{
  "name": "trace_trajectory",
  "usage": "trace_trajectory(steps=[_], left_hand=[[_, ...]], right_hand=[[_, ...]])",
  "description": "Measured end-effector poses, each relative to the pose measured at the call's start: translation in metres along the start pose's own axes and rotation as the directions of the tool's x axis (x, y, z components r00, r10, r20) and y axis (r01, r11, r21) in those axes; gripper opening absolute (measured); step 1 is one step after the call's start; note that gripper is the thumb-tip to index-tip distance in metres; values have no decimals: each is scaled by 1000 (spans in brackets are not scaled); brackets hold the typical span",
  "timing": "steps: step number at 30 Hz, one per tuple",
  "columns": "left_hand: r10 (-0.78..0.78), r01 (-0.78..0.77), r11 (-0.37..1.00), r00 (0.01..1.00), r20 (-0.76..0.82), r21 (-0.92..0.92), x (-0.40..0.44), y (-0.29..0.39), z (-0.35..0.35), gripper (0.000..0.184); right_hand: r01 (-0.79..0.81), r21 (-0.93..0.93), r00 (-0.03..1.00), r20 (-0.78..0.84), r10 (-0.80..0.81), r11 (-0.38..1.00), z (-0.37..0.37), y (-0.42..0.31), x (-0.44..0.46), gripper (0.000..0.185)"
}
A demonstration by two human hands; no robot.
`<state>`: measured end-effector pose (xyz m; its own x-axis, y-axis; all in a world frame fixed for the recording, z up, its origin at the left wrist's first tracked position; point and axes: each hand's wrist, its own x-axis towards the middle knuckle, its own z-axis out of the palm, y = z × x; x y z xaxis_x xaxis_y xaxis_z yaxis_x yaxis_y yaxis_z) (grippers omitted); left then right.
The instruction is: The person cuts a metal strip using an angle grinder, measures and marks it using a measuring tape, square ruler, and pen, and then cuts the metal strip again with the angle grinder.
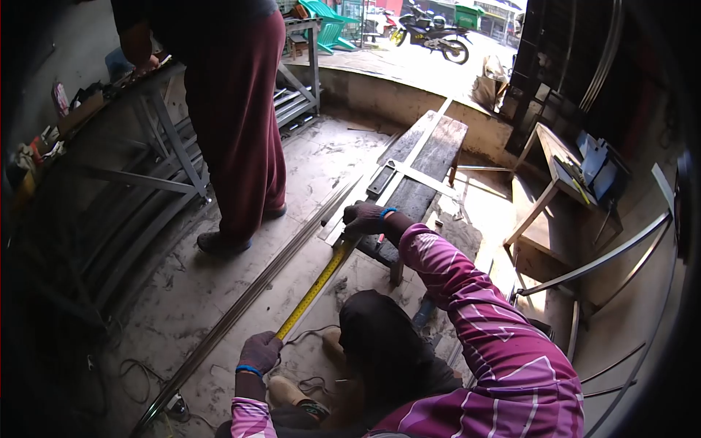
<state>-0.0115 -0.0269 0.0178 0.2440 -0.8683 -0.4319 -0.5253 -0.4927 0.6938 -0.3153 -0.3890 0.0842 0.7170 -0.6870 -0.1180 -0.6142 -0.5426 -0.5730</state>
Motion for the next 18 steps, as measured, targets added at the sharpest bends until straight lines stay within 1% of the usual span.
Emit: trace_trajectory(steps=[2,4,6,8,9,11,12,13,14,15,16,17,18], left_hand=[[21,-20,1000,1000,-12,22,-1,1,0,30],[38,-37,998,999,-24,42,-2,1,0,30],[59,-58,993,998,-9,102,-6,9,-3,31],[37,-37,996,999,1,85,-11,19,-6,32],[11,-12,998,1000,11,67,-13,22,-7,32],[21,-22,996,1000,9,84,-13,24,-8,32],[32,-33,994,999,10,102,-14,23,-8,32],[30,-30,995,1000,4,97,-13,21,-7,32],[76,-76,987,997,3,141,-9,18,-6,34],[117,-114,977,993,-5,182,-9,15,-6,36],[101,-94,982,994,-39,164,-9,14,-6,36],[124,-117,972,992,-20,203,-12,16,-6,36],[150,-143,960,989,-11,239,-13,20,-7,37]], right_hand=[[-57,24,998,12,57,998,-1,-1,-3,44],[-67,54,998,15,67,996,-2,-2,-3,44],[-72,79,997,18,71,994,-3,-2,-1,44],[-69,111,997,42,65,991,-3,-3,-4,44],[-67,110,997,43,62,992,-4,-5,-4,44],[-74,46,995,66,71,996,-5,-7,-6,36],[-69,45,995,70,66,997,-6,-9,-7,36],[-75,58,996,46,72,996,-6,-11,-9,40],[-77,70,997,22,76,995,-7,-12,-10,44],[-7,102,1000,-17,9,995,-3,-6,-7,42],[-16,116,1000,-4,17,993,-2,0,-5,41],[-39,103,998,47,34,994,-5,-1,-6,41],[-10,53,1000,19,9,999,-5,-3,-7,42]])
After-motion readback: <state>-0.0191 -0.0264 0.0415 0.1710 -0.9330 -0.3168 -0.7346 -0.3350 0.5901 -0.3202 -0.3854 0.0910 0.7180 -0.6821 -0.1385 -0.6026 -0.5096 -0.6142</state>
